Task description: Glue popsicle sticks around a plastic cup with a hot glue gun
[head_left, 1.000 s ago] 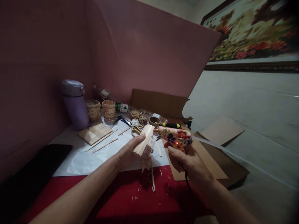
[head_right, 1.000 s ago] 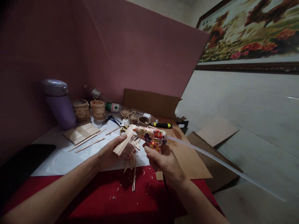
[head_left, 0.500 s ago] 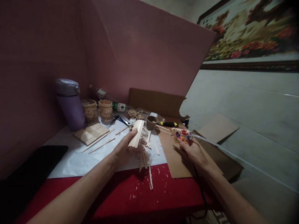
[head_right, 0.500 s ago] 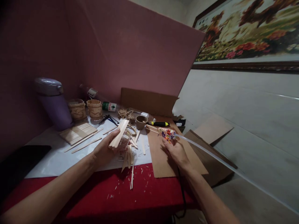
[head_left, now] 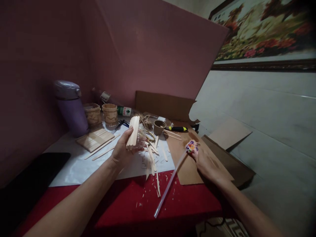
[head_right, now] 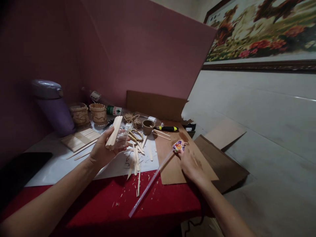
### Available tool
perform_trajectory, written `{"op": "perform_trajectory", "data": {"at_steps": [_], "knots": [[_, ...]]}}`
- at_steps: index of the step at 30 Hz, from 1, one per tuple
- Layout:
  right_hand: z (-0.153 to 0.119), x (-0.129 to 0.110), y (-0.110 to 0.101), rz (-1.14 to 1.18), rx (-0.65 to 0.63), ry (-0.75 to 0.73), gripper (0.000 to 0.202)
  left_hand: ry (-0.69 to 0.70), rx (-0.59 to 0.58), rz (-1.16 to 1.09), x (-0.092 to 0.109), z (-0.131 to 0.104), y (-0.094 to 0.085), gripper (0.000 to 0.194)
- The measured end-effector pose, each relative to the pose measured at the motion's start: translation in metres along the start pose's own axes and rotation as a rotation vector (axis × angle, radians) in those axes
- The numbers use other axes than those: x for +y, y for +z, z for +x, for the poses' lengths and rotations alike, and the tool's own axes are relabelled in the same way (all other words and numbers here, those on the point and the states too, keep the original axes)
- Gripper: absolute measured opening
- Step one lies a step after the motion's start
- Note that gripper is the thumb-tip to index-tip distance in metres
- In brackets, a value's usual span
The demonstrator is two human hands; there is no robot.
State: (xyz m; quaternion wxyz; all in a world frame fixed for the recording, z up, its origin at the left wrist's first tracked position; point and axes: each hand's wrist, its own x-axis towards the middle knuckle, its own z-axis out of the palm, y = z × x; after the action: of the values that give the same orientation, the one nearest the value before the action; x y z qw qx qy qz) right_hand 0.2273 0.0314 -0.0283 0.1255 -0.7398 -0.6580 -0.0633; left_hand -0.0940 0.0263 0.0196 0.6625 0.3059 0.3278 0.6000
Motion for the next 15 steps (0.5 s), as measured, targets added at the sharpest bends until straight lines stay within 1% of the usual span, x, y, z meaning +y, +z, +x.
{"op": "perform_trajectory", "data": {"at_steps": [2,3,5,6,7,8,10,11,12,13,15], "knots": [[-0.002,-0.008,-0.006,-0.139,-0.035,-0.008,0.035,0.005,0.018,-0.007,0.003,0.001,-0.001,0.032],[-0.003,-0.013,-0.011,-0.204,-0.019,-0.019,0.034,0.008,0.027,-0.01,0.004,0.001,-0.001,0.032],[-0.007,-0.027,-0.025,-0.284,0.078,-0.069,0.032,0.015,0.037,-0.019,0.005,0.002,-0.002,0.032],[-0.009,-0.037,-0.033,-0.249,0.107,-0.122,0.029,0.019,0.04,-0.024,0.006,0.002,-0.003,0.032],[-0.01,-0.048,-0.04,-0.154,0.112,-0.188,0.024,0.022,0.043,-0.029,0.006,0.002,-0.003,0.033],[-0.011,-0.06,-0.045,-0.013,0.083,-0.238,0.02,0.024,0.051,-0.032,0.007,0.003,-0.003,0.033],[-0.012,-0.087,-0.049,0.248,-0.07,-0.303,0.021,0.027,0.071,-0.033,0.007,0.003,-0.003,0.033],[-0.013,-0.1,-0.048,0.339,-0.164,-0.354,0.017,0.026,0.078,-0.033,0.007,0.004,-0.003,0.033],[-0.012,-0.113,-0.044,0.39,-0.213,-0.388,0.016,0.024,0.081,-0.035,0.007,0.004,-0.003,0.034],[-0.012,-0.124,-0.04,0.421,-0.248,-0.43,0.015,0.021,0.078,-0.037,0.006,0.005,-0.004,0.034],[-0.012,-0.143,-0.03,0.451,-0.25,-0.509,0.016,0.013,0.065,-0.042,0.005,0.006,-0.006,0.035]]}}
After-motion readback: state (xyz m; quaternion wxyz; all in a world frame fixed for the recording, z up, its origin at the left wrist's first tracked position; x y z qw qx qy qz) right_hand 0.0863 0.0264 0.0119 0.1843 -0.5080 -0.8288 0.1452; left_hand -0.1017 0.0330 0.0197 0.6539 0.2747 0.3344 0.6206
